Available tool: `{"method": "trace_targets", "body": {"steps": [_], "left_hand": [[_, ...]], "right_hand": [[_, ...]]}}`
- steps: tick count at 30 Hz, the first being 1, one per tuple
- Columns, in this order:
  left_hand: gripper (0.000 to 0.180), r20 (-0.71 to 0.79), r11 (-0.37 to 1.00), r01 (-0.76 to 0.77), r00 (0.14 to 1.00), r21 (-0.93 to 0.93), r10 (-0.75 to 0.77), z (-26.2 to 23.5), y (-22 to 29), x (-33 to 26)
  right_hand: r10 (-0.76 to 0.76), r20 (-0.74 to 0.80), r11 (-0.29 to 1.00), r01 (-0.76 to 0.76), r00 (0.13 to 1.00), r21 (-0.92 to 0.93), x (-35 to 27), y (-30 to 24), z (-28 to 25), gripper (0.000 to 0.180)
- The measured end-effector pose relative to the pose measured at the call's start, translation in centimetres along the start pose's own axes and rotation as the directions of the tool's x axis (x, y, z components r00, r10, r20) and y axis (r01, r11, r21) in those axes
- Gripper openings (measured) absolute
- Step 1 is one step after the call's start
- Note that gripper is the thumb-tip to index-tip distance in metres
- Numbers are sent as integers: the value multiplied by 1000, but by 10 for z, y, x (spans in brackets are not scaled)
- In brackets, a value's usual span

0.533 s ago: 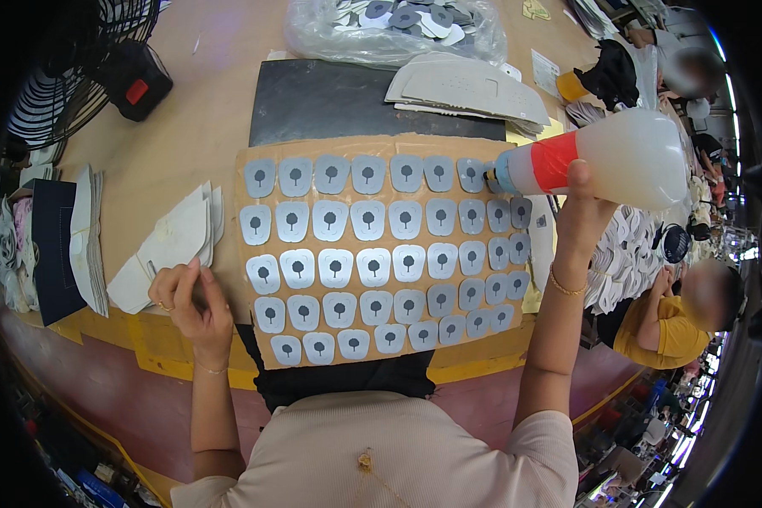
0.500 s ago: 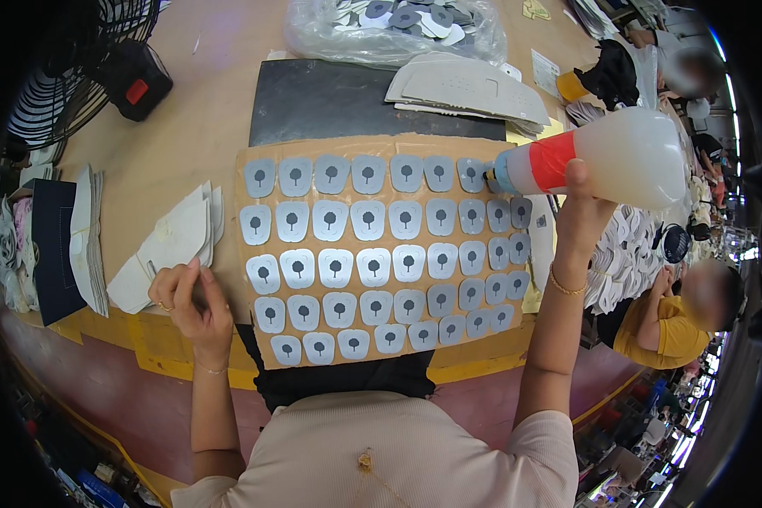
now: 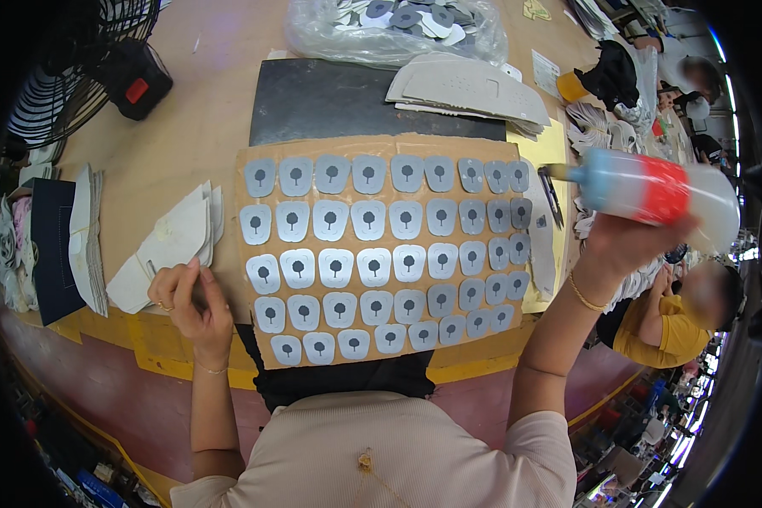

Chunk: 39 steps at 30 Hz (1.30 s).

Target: The person applies glue from a squeeze bottle onto small white fabric pieces arranged on a cardboard sheet. The person then picks up a black fabric piece and continues applying glue to the white pieces.

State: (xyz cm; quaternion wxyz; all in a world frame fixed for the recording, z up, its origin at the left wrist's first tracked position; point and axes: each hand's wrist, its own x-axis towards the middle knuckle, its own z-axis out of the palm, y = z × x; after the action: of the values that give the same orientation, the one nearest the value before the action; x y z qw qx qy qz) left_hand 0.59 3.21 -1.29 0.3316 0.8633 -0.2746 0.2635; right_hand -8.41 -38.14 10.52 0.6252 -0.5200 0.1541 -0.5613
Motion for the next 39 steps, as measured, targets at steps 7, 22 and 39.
{"method": "trace_targets", "body": {"steps": [7, 22, 39], "left_hand": [[37, -5, 1000, 4, 1000, -20, -4, 2, 1, 1], [39, -17, 1000, -29, 999, -5, 28, 3, 2, 3], [41, -11, 1000, -23, 1000, -5, 23, 2, 2, 4]], "right_hand": [[211, 385, 486, -439, 898, 756, 38, -62, -8, 49], [121, 408, 845, 122, 905, -521, -26, 36, 22, 49], [7, 371, 906, 151, 929, -395, -15, 38, 20, 43]]}}
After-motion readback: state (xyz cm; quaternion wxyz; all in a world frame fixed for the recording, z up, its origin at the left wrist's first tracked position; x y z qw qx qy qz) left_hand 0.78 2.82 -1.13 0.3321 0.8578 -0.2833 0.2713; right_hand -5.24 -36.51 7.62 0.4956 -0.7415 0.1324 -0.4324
